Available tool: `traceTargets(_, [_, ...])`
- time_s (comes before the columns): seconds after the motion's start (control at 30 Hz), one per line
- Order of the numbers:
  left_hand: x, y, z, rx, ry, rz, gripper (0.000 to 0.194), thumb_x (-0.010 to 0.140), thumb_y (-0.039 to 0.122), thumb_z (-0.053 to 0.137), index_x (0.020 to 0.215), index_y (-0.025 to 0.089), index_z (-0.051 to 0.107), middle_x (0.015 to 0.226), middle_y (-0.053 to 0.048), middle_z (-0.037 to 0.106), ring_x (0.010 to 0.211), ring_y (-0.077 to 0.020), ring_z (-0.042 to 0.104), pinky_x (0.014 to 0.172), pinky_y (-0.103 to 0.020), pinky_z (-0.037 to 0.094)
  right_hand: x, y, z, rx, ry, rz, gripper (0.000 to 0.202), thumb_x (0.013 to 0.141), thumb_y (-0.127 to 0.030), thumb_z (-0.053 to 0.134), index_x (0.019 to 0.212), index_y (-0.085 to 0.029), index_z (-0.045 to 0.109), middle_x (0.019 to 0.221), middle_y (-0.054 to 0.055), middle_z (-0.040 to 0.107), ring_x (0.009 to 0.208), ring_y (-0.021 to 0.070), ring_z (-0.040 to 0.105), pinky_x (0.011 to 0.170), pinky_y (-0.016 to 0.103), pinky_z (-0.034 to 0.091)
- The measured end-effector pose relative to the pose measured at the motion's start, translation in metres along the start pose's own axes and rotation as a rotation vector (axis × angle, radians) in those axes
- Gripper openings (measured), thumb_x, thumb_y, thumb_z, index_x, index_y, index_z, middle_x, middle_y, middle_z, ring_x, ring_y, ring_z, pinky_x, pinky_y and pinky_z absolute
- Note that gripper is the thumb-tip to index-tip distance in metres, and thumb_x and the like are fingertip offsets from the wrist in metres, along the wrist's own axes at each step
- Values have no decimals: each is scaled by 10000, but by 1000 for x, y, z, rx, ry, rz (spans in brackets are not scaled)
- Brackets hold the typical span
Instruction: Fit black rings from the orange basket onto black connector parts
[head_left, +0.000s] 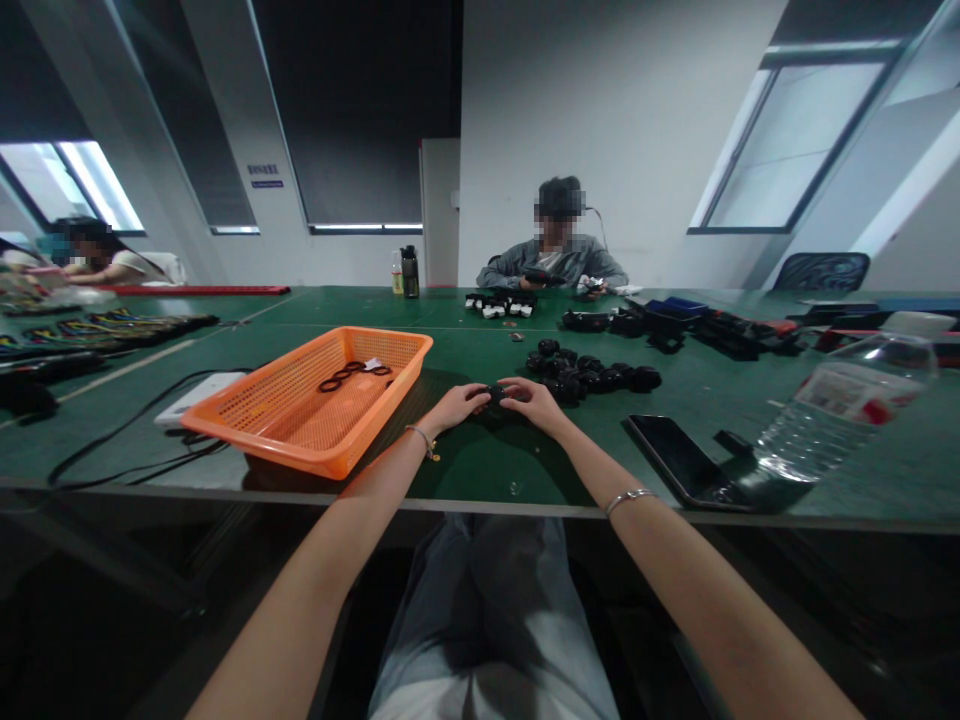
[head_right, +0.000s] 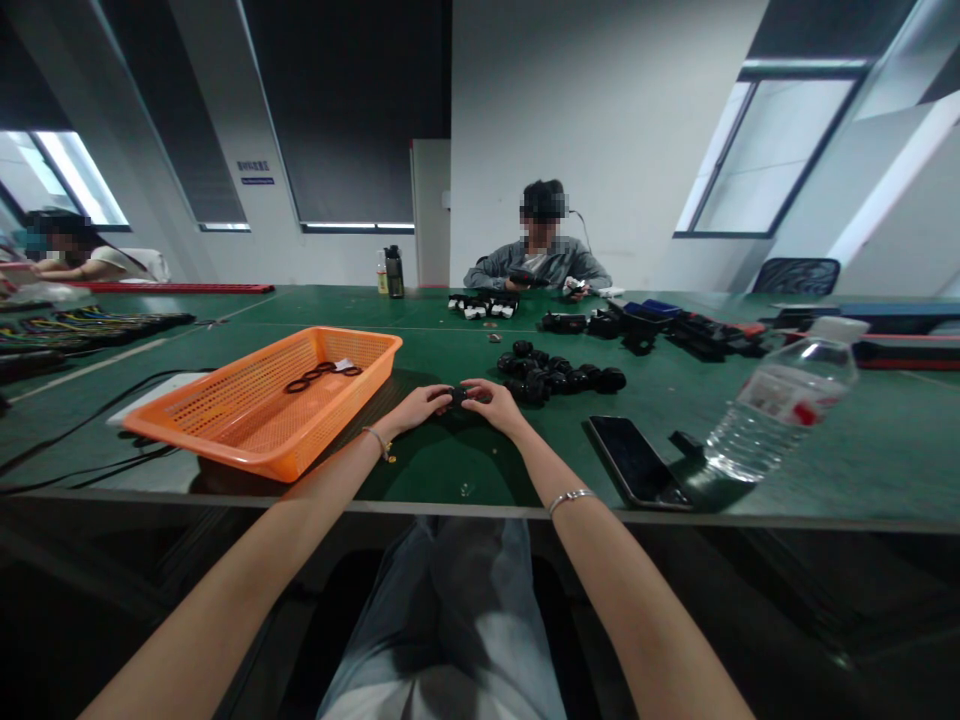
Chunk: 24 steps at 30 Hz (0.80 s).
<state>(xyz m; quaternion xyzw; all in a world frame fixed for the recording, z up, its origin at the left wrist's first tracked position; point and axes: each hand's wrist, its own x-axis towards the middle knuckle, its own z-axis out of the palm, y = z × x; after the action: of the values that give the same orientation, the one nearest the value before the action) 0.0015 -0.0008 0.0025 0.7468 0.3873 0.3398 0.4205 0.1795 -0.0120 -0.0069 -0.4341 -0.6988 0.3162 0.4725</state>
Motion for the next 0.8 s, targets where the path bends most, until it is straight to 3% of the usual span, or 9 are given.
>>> traceTargets(0.33, [1,-4,-1,44,-1,34,398,775,277,492,1112,67,529,784,-61,614,625,-106,511,643,-240,419,0,-1,0,-5,-18,32,350,619,-328,624,923,-157,644,695,16,645,660,148,585,672,298,461])
traceTargets(0.6, [3,-5,0,18,0,13,320,782,291,470,996,78,576,686,-22,580,617,-106,513,618,-223,414,1,1,1,-94,-9,-36,369,602,-246,648,964,-177,629,837,34,654,764,160,584,771,329,454])
traceTargets(0.8, [3,-6,-1,46,-11,41,314,768,291,482,972,74,582,684,-18,578,602,-96,507,601,-214,409,1,4,3,-3,-91,8,376,639,-272,621,1003,-180,600,836,36,653,737,156,592,662,296,491])
